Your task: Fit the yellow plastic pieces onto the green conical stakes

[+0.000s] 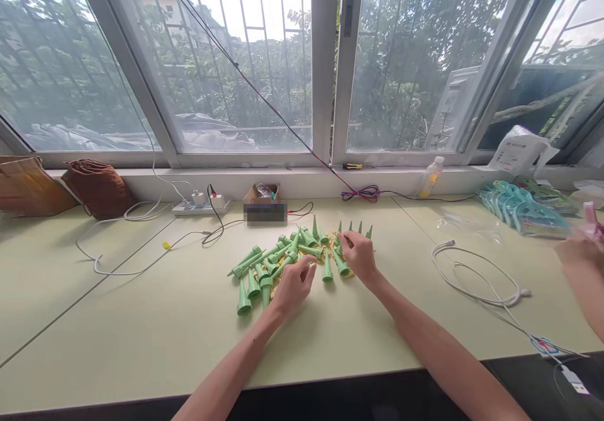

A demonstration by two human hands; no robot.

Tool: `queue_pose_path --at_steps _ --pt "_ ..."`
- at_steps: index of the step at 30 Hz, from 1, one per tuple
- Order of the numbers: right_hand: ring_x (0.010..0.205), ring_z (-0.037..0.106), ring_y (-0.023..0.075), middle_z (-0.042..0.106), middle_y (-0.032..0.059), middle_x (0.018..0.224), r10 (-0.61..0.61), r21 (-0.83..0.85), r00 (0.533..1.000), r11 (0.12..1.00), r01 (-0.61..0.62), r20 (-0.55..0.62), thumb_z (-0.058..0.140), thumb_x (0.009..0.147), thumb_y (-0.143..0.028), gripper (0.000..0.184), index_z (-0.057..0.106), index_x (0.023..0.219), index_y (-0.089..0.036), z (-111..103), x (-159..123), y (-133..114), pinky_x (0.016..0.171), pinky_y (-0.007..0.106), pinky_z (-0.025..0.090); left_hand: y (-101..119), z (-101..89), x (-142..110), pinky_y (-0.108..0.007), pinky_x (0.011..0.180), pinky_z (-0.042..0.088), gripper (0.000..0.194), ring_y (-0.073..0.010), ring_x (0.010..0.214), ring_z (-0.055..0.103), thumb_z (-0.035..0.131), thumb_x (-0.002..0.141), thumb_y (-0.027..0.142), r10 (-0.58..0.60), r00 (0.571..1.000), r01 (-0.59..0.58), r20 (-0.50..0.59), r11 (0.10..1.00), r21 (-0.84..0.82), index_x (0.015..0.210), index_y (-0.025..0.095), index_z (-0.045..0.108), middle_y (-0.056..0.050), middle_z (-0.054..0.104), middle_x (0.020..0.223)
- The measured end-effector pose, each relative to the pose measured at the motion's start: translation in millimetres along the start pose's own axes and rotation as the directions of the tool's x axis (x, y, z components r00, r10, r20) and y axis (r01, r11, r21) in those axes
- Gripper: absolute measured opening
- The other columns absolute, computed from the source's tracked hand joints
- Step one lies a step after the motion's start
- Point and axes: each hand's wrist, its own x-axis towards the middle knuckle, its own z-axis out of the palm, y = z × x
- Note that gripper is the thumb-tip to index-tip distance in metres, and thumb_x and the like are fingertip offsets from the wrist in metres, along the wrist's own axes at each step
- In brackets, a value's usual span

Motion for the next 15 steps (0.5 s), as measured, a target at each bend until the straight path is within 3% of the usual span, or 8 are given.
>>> queue_pose_path --at_steps 15 --pt "0.053 0.043 0.0134 0.051 0.0006 0.058 -0.020 0.003 1.000 1.000 0.020 -0.005 0.043 0.100 -0.037 0.041 0.055 0.065 -0.019 -1.2 1.2 1.9 0.054 0.026 0.033 -4.6 2.0 -1.2 -0.023 0.050 0.024 0.026 -0.0100 0.046 0.031 0.045 0.096 0.033 0.006 1.000 -0.006 0.007 1.000 -0.003 0.104 0.017 0.065 0.008 0.039 0.050"
